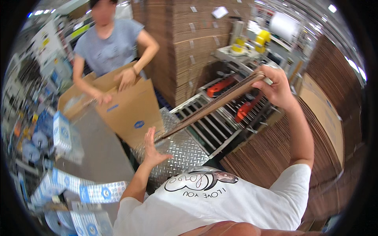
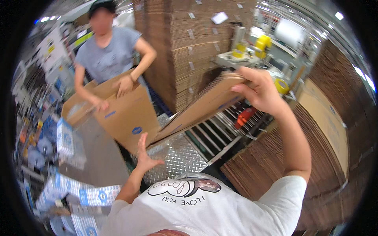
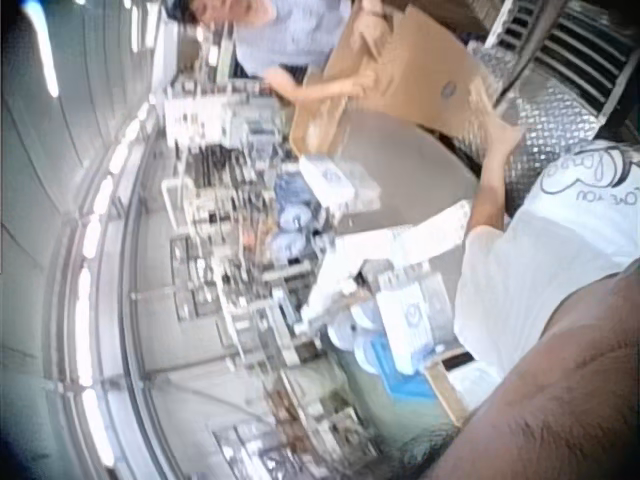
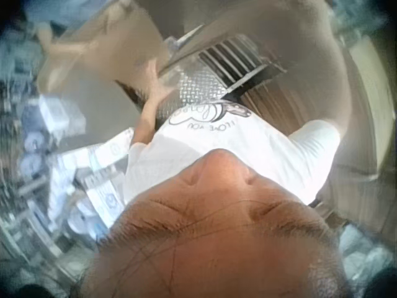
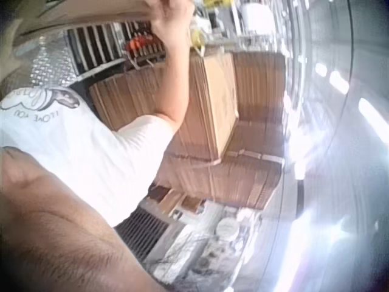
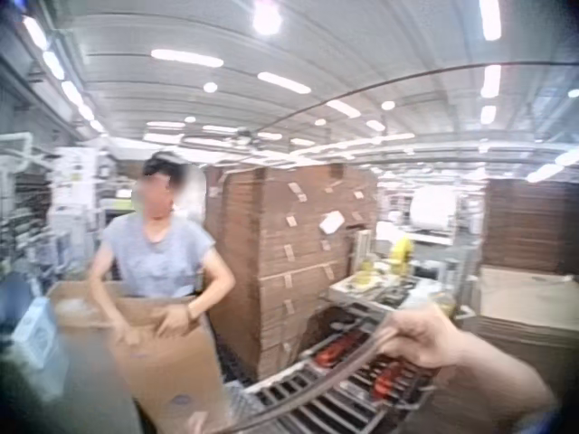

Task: The person packs wrapped product packages into cardboard boxes, folds the box flaps closed by hand, and transfers the packed boxes onto a roller conveyor.

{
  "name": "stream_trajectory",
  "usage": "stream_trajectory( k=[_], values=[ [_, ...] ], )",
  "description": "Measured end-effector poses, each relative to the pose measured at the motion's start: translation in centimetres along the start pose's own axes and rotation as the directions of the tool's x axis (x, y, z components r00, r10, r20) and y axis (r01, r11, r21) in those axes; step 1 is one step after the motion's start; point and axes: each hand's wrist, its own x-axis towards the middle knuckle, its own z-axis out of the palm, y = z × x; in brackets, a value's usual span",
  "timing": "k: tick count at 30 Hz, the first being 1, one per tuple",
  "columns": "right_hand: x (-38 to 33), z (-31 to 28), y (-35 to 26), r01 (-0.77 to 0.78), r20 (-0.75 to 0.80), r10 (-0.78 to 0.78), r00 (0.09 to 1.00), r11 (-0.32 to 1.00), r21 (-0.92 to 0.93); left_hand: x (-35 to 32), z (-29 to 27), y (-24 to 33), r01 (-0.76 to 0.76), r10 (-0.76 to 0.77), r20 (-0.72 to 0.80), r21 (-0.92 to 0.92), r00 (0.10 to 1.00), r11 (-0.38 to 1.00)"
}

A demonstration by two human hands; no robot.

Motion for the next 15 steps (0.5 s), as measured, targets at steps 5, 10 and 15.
stream_trajectory(
  k=[5, 10, 15],
  values=[
    [-0.9, 10.2, 9.7, -0.089, -0.219, 0.166, 0.961, 0.943, 0.321, 0.9, -4.1, -1.2, -0.029, 0.064, -0.197, 0.176, 0.978, 0.984],
    [2.1, 15.7, 9.8, -0.01, -0.196, -0.057, 0.979, 0.945, -0.326, 3.2, -8.3, 0.2, -0.096, 0.13, -0.078, 0.347, 0.988, 0.933],
    [2.8, 20.0, 11.1, 0.259, 0.27, -0.171, 0.948, 0.906, -0.336, 6.9, -7.0, 0.4, -0.186, 0.197, 0.011, 0.381, 0.98, 0.906]
  ],
)
